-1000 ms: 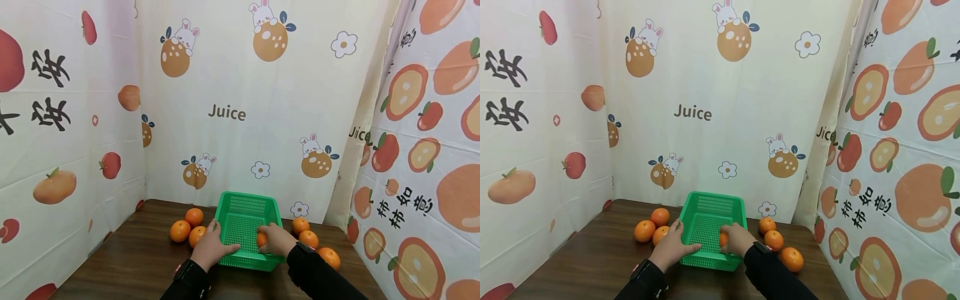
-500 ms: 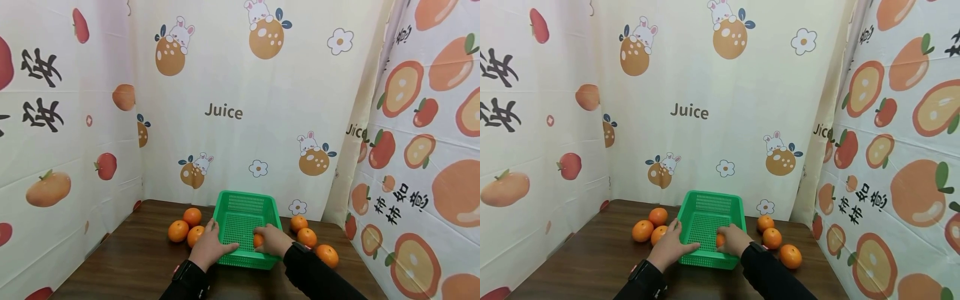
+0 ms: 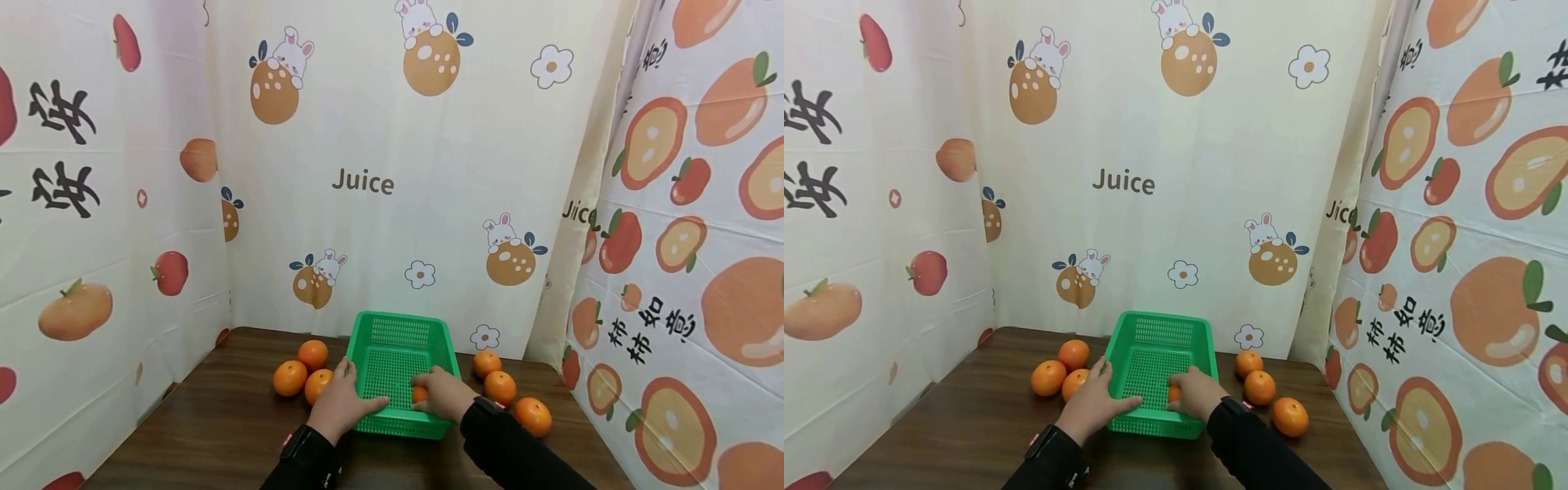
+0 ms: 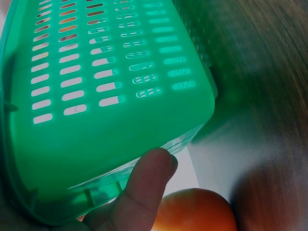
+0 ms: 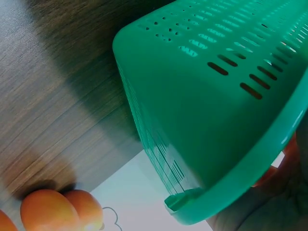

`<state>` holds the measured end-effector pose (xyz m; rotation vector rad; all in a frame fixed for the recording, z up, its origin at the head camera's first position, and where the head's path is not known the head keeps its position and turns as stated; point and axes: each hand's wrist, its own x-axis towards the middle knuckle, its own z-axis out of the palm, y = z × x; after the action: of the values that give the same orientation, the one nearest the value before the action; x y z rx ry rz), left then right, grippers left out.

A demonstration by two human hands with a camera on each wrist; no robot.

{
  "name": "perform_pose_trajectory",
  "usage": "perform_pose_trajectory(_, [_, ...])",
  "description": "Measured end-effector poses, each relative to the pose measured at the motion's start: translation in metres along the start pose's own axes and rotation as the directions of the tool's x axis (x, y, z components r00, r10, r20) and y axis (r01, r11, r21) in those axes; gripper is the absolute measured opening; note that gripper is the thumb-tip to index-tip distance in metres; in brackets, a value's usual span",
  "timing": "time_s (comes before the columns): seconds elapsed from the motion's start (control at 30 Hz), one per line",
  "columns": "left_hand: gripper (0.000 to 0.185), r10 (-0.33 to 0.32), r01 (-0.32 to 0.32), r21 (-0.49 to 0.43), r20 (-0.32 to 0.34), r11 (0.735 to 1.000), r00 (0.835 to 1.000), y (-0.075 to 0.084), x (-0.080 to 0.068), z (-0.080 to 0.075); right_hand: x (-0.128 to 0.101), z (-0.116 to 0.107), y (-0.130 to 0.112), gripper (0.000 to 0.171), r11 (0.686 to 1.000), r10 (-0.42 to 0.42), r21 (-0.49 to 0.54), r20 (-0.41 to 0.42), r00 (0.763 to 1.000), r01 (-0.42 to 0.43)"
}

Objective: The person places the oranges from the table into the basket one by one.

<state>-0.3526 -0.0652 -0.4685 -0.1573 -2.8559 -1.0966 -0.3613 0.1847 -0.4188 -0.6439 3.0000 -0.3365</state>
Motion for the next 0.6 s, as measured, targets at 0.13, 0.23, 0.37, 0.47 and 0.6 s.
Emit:
perform_pose_trajectory(0.13, [0.128, 0.005, -0.005, 0.009, -0.004, 1.000, 1.000, -0.0009, -0.0004, 0.0008, 0.0010, 0.0024, 0.0021, 0.043, 1.000, -0.017, -0.003, 0.000, 1.000, 0.017])
perform_pose_trajectory(0.23, [0.128, 0.003, -0.003, 0.015, -0.006, 1.000, 1.000, -0.0009, -0.0005, 0.0010, 0.0019, 0.0039, 0.0039, 0.041, 1.000, -0.027, -0.003, 0.005, 1.000, 0.027])
perform_pose_trajectory(0.37, [0.128, 0.001, -0.001, 0.013, -0.007, 1.000, 1.000, -0.0001, -0.0010, 0.0006, 0.0028, 0.0046, 0.0042, 0.038, 1.000, -0.031, -0.002, 0.023, 0.999, 0.031])
perform_pose_trajectory(0.47, [0.128, 0.005, -0.004, 0.017, -0.007, 1.000, 1.000, 0.0002, -0.0012, 0.0004, 0.0027, 0.0040, 0.0036, 0.036, 0.999, -0.039, -0.005, 0.034, 0.999, 0.039])
perform_pose_trajectory(0.6, [0.128, 0.005, -0.005, 0.020, -0.007, 1.000, 1.000, 0.0006, -0.0014, 0.0002, 0.0011, 0.0029, 0.0029, 0.035, 0.998, -0.059, -0.008, 0.038, 0.998, 0.059])
